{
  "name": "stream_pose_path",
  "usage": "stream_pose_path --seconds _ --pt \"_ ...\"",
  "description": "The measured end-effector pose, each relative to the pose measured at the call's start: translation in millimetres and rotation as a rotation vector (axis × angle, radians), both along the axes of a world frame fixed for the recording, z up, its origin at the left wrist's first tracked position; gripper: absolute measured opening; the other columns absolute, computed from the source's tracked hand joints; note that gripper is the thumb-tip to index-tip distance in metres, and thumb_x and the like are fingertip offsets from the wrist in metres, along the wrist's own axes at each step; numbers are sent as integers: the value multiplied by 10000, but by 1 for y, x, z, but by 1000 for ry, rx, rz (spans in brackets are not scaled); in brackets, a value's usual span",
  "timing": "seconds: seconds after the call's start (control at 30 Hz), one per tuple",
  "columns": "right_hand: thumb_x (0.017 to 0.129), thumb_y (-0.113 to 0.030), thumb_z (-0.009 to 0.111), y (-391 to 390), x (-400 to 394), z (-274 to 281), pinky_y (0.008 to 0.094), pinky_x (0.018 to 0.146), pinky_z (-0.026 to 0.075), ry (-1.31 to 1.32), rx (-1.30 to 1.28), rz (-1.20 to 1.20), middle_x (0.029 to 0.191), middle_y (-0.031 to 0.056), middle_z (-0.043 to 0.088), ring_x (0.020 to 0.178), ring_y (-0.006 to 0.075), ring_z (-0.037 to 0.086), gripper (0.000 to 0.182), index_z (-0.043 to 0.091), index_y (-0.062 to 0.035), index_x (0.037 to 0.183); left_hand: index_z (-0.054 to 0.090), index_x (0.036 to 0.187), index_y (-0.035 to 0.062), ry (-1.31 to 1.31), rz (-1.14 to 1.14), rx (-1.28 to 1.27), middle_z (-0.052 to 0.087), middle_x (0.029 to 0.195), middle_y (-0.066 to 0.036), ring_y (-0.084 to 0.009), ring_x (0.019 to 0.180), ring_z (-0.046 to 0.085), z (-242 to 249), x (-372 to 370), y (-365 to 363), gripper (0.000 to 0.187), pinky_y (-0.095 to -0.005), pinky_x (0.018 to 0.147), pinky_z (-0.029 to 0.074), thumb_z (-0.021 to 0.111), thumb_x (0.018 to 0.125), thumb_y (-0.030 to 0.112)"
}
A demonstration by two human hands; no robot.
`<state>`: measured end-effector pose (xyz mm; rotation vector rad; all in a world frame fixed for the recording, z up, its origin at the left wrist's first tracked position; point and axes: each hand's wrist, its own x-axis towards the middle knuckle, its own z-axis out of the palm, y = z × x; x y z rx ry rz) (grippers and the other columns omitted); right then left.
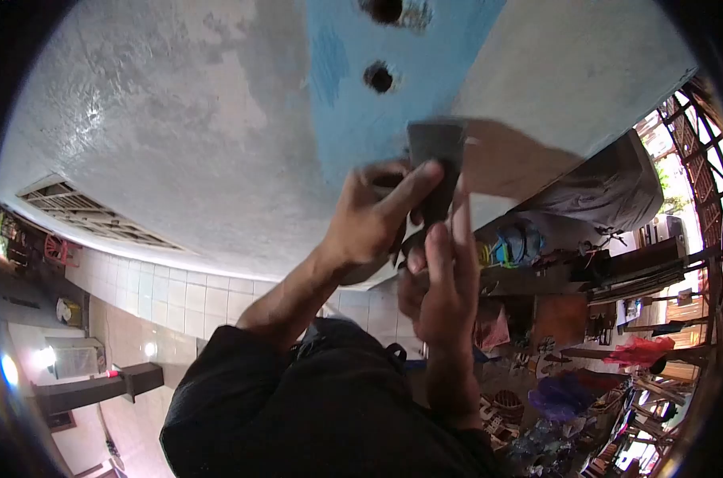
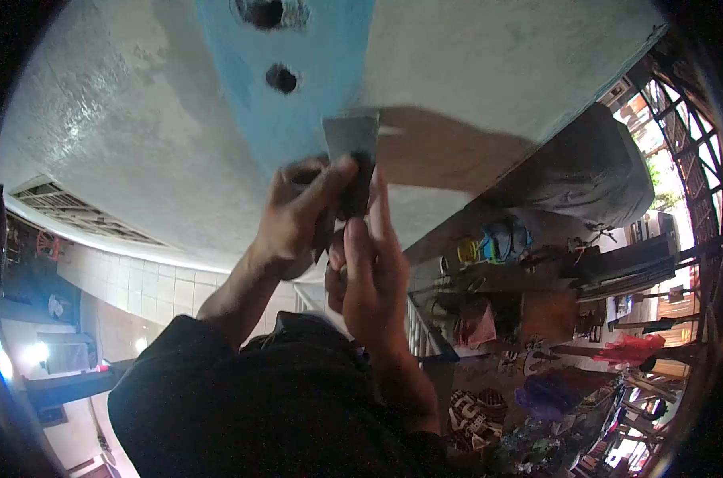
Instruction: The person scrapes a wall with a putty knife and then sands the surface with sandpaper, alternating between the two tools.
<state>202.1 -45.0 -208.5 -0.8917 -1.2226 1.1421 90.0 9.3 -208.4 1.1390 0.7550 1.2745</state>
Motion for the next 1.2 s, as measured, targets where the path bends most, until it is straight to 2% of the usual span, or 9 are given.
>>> stream_pose_path --seconds 0.1,0.13,0.17,0.37,0.57,0.7,1.03,1.13,1.2 --pt "963 -159 347 -1 1 19 170 555 334 12 -115 32 864 -1 477 634 40 365 522 193 -41 1448 609 732 15 -200 -39 -125 567 626 -32 -44 530 496 20 3 -4 330 -209 417 351 574 917 287" --pt "961 -161 347 -2 1 15 172 560 338 5 -93 30 872 -3 476 641 42 360 522 199 -45 1448 589 780 26 -70 28 73 546 647 -19 -48 546 494 14 3 -2 288 -211 433 346 515 945 250" --pt "959 -163 348 -3 2 11 174 566 342 -2 -71 27 881 -5 476 648 44 356 522 206 -50 1448 595 760 25 -83 44 34 549 631 -17 -48 540 490 6 5 -2 302 -209 439 346 534 936 263" --pt "968 -169 361 -6 11 19 134 465 304 231 -294 187 867 -10 450 659 11 361 517 198 -92 1453 607 711 22 -162 70 -49 560 621 -2 -40 559 477 10 13 -1 333 -204 482 346 585 912 287" --pt "977 -172 361 0 5 0 140 384 280 209 -135 108 761 -16 417 602 15 366 498 212 -162 1452 620 731 7 -165 140 -54 568 639 7 -32 562 478 4 18 -1 320 -203 456 341 596 906 274" --pt "985 -188 361 -5 13 22 138 401 289 291 -278 243 769 -18 408 610 15 363 491 216 -206 1453 633 741 2 -107 171 20 585 647 1 -34 554 484 13 15 1 308 -198 459 354 605 900 264" --pt "985 -195 352 -5 6 39 151 338 217 290 -239 200 699 -15 386 444 13 274 494 206 -210 1457 649 762 12 -131 166 54 585 653 -2 -33 597 499 26 13 5 288 -197 487 366 607 898 263" --pt "982 -202 361 -4 0 10 153 321 196 270 -173 139 701 -17 386 422 16 252 503 198 -217 1457 638 732 17 -140 238 17 571 630 13 -28 539 468 14 21 -4 298 -188 458 339 608 897 263" --pt "989 -138 335 -4 7 6 158 471 309 324 -216 240 743 -14 400 593 21 350 524 130 -124 1472 629 708 16 -107 249 7 554 615 31 -20 513 434 15 19 -1 311 -193 444 313 609 897 262"
